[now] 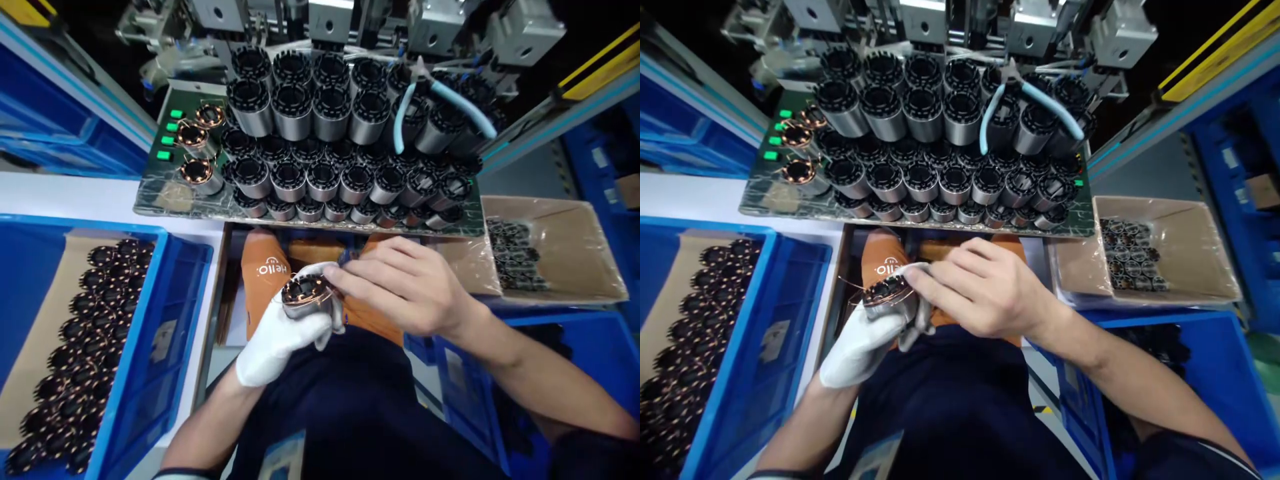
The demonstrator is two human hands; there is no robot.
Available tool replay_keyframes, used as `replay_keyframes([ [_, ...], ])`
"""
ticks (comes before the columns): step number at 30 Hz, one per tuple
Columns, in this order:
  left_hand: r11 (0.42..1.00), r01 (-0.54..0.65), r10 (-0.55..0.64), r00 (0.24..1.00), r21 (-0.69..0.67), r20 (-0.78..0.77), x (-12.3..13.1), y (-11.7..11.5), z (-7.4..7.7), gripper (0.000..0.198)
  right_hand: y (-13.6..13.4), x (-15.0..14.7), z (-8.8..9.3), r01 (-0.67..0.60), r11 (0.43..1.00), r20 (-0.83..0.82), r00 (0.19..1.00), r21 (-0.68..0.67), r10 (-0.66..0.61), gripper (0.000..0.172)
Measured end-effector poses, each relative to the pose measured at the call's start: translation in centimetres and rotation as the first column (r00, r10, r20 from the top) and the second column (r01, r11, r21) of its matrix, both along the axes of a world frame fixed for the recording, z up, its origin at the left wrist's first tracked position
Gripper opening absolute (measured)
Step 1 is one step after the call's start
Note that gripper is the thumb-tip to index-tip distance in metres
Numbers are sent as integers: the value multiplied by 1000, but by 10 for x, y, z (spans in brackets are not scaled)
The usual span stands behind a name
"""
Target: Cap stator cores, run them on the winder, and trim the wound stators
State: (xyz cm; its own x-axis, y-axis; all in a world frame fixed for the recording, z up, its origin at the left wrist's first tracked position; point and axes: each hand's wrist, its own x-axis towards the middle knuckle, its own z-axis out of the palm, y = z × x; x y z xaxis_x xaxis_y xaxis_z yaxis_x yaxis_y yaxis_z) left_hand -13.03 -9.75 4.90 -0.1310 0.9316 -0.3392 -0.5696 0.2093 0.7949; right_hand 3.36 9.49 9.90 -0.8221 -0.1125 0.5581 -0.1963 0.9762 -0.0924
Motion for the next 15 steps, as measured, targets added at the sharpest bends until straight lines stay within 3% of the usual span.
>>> replay_keyframes([
  [2, 999, -21, 23, 997, 30, -67, 0, -4, 0, 59, 1, 7, -3, -53, 980, 62, 996, -192, 66, 24],
  [3, 997, -53, 61, 984, 51, -169, -1, -4, -2, 49, -3, 11, -6, -67, 940, 72, 993, -335, 97, 19],
  [4, 992, -94, 114, 947, 80, -299, -1, -3, -5, 41, -10, 13, -9, -74, 859, 66, 990, -506, 124, 14],
  [5, 984, -138, 175, 891, 116, -419, -1, -2, -8, 39, -21, 13, -13, -88, 719, 22, 990, -689, 143, 13],
  [6, 972, -176, 232, 838, 157, -494, 0, 1, -11, 42, -33, 12, -17, -113, 510, -48, 989, -853, 138, 16],
  [7, 958, -199, 278, 821, 206, -500, 2, 3, -15, 46, -47, 8, -22, -139, 254, -116, 988, -957, 105, 20],
  [8, 944, -216, 308, 849, 248, -430, 6, 6, -17, 50, -61, 3, -26, -169, 11, -168, 985, -986, 47, 22],
  [9, 929, -242, 324, 897, 281, -299, 11, 8, -19, 52, -73, -2, -31, -207, -147, -207, 978, -967, -11, 23],
  [10, 915, -279, 329, 934, 292, -139, 17, 9, -19, 52, -85, -7, -35, -239, -192, -235, 971, -952, -45, 22],
  [11, 903, -329, 337, 941, 275, 19, 24, 10, -18, 52, -94, -10, -39, -268, -133, -263, 963, -954, -53, 20],
  [14, 907, -414, 366, 863, 72, 347, 42, 14, -11, 51, -110, -8, -50, -291, 296, -299, 954, -910, 18, 10],
  [15, 917, -398, 360, 840, 12, 407, 44, 16, -9, 49, -112, -3, -52, -270, 383, -282, 959, -883, 26, 10],
])
